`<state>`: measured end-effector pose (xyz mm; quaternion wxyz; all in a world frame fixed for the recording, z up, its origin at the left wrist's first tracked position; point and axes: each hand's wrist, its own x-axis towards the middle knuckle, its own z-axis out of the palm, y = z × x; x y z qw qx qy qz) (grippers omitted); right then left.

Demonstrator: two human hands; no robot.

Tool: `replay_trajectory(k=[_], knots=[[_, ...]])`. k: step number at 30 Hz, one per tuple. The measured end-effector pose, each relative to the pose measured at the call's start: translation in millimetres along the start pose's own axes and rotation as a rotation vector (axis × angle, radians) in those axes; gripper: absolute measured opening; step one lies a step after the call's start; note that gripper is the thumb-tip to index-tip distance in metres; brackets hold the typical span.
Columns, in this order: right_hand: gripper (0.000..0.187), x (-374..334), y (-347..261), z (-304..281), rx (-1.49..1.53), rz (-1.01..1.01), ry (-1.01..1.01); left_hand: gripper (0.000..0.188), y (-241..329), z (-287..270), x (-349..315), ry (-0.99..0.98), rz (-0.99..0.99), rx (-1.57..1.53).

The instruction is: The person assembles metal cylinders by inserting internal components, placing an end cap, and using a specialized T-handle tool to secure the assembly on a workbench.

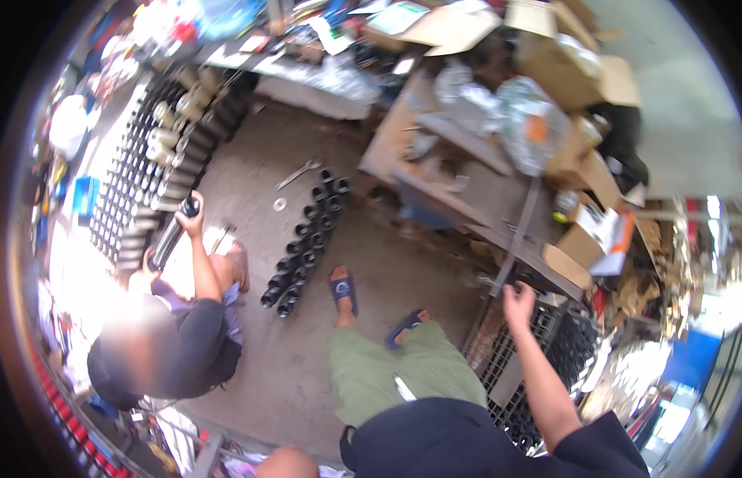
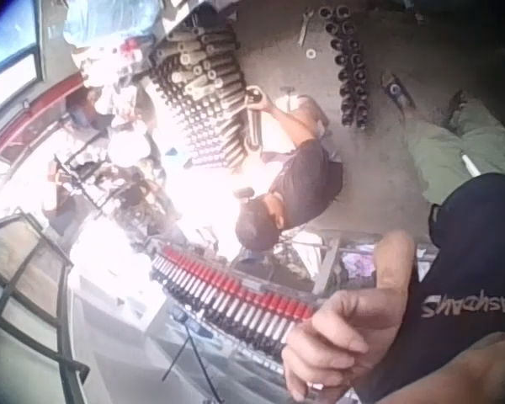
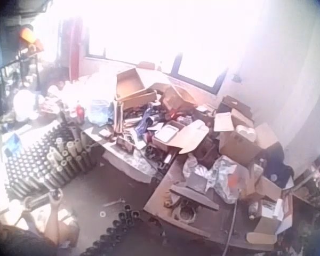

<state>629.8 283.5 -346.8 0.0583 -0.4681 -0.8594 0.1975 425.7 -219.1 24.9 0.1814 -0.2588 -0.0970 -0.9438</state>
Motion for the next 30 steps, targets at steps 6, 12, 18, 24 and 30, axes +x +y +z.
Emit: replay_trajectory(k=[6, 12, 18, 24, 30], knots=[[0.043, 28, 0, 10, 0.138, 0.431, -0.257, 0.018, 15, -411, -249, 1.509, -0.926, 1.209], [0.021, 63, -38, 55, 0.533, 0.687, -0.322, 0.066, 74, -614, -384, 0.683, -1.597, 2.434], [0.018, 71, -23, 53, 0.787, 0.722, -0.494, 0.061, 46, -596, -382, 0.786, -1.941, 2.272], [0.026, 19, 8, 8, 0.783, 0.746, -0.595, 0.039, 71, -385, -323, 0.801, -1.455, 2.144], [0.032, -50, 53, -16, 0.658, 0.659, -0.462, 0.064, 150, -89, -141, 0.333, -1.620, 1.122]])
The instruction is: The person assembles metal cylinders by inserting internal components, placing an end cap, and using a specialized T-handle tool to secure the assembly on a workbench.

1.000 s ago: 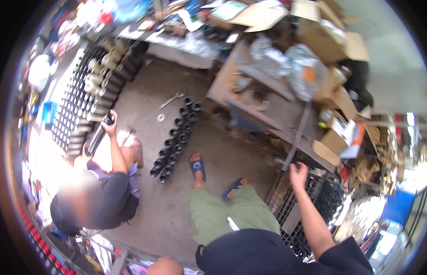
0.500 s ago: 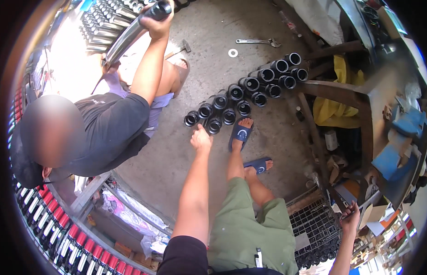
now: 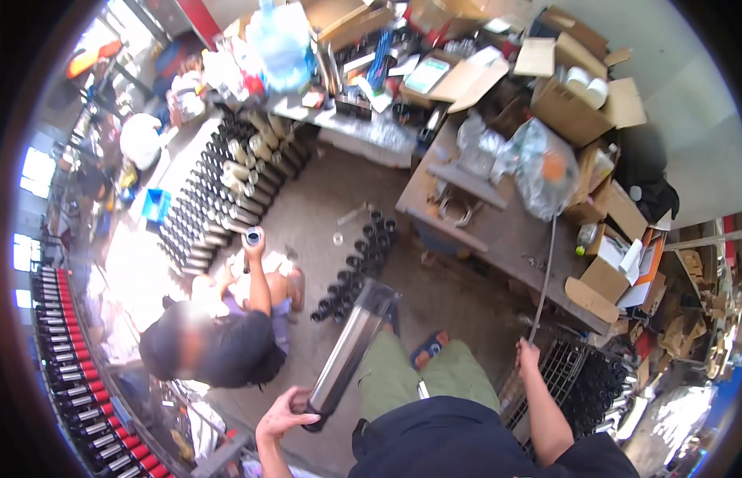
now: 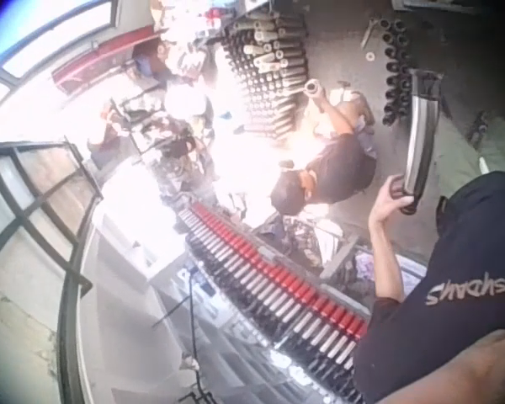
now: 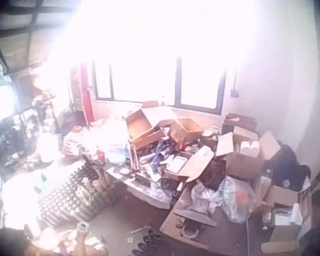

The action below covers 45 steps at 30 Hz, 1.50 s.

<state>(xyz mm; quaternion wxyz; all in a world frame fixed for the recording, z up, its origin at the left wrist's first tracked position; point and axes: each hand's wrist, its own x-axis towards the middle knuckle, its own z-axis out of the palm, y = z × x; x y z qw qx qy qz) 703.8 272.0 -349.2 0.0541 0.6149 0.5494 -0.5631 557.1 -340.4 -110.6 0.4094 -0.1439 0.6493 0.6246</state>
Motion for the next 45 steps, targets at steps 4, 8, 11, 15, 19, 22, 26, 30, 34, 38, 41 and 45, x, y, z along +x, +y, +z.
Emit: replay_trajectory(k=[4, 8, 11, 15, 19, 22, 26, 30, 34, 38, 41, 45], knots=[[0.040, -23, 9, 16, -0.020, -0.125, 0.233, 0.078, 186, 90, 85, -0.606, 0.514, -0.158], [0.050, -46, 22, 17, -0.157, -0.221, 0.410, 0.074, 298, 179, 135, -0.787, 0.999, -0.265], [0.053, -85, 42, 11, -0.320, -0.298, 0.466, 0.070, 331, 216, 191, -0.516, 1.044, -0.298], [0.050, -146, 67, 21, -0.250, -0.295, 0.539, 0.044, 371, 241, 271, -0.231, 0.979, -0.150], [0.047, -203, 74, 38, -0.200, -0.399, 0.588, 0.034, 401, 249, 310, -0.315, 0.746, -0.158], [0.043, -236, 60, 55, -0.154, -0.429, 0.586, 0.032, 420, 257, 333, -0.368, 0.603, -0.058], [0.038, -256, 27, 70, -0.090, -0.553, 0.541, 0.032, 421, 267, 335, -0.415, 0.768, 0.115], [0.038, -278, -17, 69, -0.123, -0.587, 0.511, 0.044, 398, 259, 315, -0.618, 0.991, 0.202], [0.032, -290, -58, 56, -0.144, -0.628, 0.372, 0.050, 352, 260, 314, -0.121, 1.158, 0.103], [0.018, -284, -85, 43, -0.135, -0.812, 0.385, 0.051, 337, 280, 292, 0.041, 1.172, -0.010], [0.016, -245, -98, -13, -1.111, -1.168, 0.678, 0.054, 346, 266, 284, -0.124, 1.201, 0.185], [0.027, -288, -209, -27, -0.720, -1.207, 0.457, 0.062, 358, 271, 286, -0.351, 1.081, 0.191]])
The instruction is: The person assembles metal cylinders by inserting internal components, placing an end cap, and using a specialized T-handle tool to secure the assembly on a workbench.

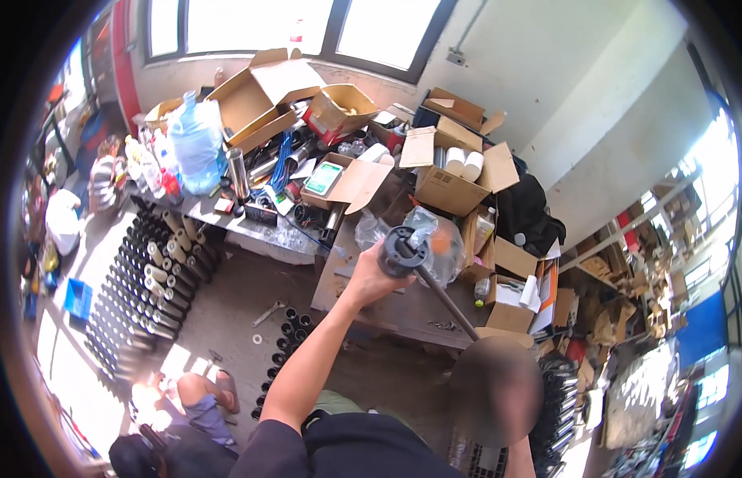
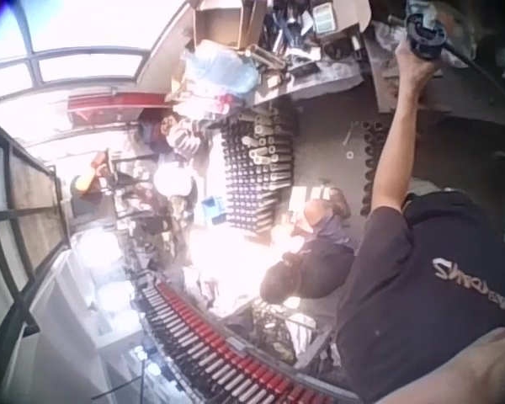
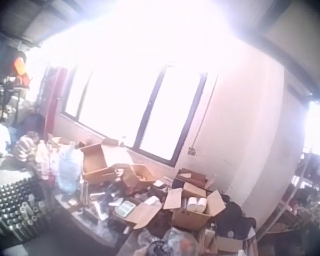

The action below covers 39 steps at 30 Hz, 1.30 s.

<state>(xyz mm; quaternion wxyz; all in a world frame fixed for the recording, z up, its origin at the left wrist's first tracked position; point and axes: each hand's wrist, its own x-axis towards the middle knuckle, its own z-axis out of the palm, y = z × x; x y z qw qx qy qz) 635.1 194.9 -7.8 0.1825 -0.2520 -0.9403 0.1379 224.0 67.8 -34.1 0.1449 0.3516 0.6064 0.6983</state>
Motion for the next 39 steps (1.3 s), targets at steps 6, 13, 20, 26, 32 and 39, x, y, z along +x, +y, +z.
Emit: replay_trajectory(k=[6, 13, 20, 26, 32, 39], knots=[[0.018, 67, -204, 38, -0.015, -0.935, -0.376, 0.067, -23, -10, 1, 0.292, 0.025, 0.137], [0.038, 324, -423, 165, -0.090, -1.554, -0.470, 0.068, -24, 24, -35, 0.268, 0.133, 0.294], [0.027, 566, -156, 215, -0.355, -1.226, -0.422, 0.054, -23, 47, -44, 0.509, 0.161, 0.192], [0.035, 434, 134, 148, 0.095, -0.347, -0.255, 0.056, -21, 45, -53, 0.552, 0.070, 0.273], [0.043, 58, 13, 38, -0.277, 0.021, -0.312, 0.059, -27, 46, -51, 0.788, 0.001, 0.359], [0.049, 129, -27, -11, 0.735, 0.255, -0.852, 0.058, -23, 43, -36, 0.748, 0.125, 0.329]])
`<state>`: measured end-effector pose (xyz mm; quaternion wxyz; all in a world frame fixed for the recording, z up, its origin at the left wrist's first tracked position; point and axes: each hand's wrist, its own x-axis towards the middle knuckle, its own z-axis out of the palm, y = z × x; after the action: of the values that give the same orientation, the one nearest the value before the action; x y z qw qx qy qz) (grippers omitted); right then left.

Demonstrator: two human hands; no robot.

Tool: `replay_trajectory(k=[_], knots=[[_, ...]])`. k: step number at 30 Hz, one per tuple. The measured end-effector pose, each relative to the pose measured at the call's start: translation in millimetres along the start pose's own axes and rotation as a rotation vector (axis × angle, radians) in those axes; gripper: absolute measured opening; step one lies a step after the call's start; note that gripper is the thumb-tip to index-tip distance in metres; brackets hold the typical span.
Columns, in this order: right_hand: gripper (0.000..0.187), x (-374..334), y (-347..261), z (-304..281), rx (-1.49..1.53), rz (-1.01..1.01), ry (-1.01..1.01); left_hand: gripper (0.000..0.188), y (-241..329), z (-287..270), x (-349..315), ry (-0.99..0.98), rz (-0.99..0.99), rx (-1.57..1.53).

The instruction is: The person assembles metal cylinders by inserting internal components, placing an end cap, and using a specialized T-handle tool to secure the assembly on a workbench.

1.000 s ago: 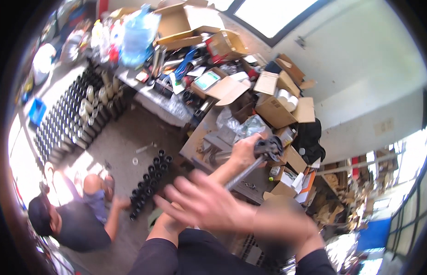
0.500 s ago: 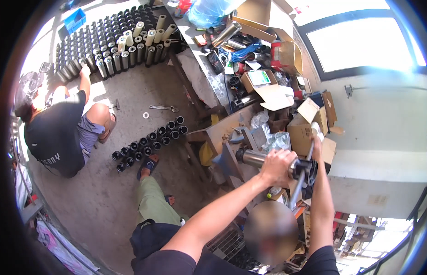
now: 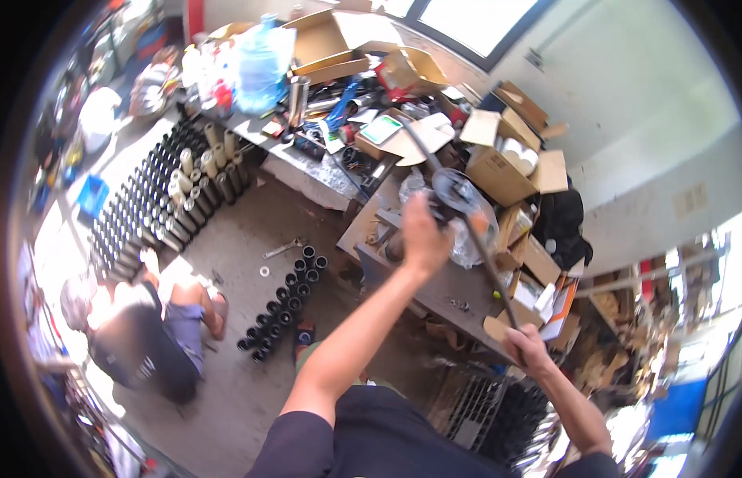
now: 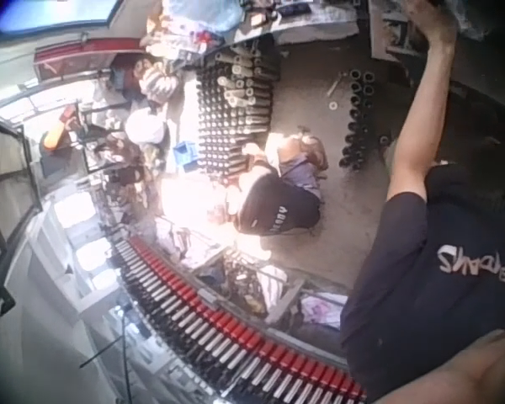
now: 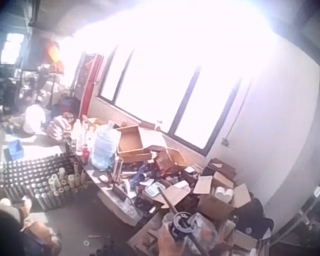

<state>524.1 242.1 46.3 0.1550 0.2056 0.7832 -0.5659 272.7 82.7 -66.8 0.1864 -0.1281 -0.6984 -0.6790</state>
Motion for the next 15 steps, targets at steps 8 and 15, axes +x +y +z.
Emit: replay_trajectory(k=[8, 15], knots=[[0.031, 119, -5, 358, 0.880, -0.298, 0.022, 0.083, -42, -69, 121, -1.103, -0.022, 0.214], [0.024, 182, -37, 278, 0.495, -0.676, 0.451, 0.047, 11, -184, 78, -0.914, -0.464, 0.455]])
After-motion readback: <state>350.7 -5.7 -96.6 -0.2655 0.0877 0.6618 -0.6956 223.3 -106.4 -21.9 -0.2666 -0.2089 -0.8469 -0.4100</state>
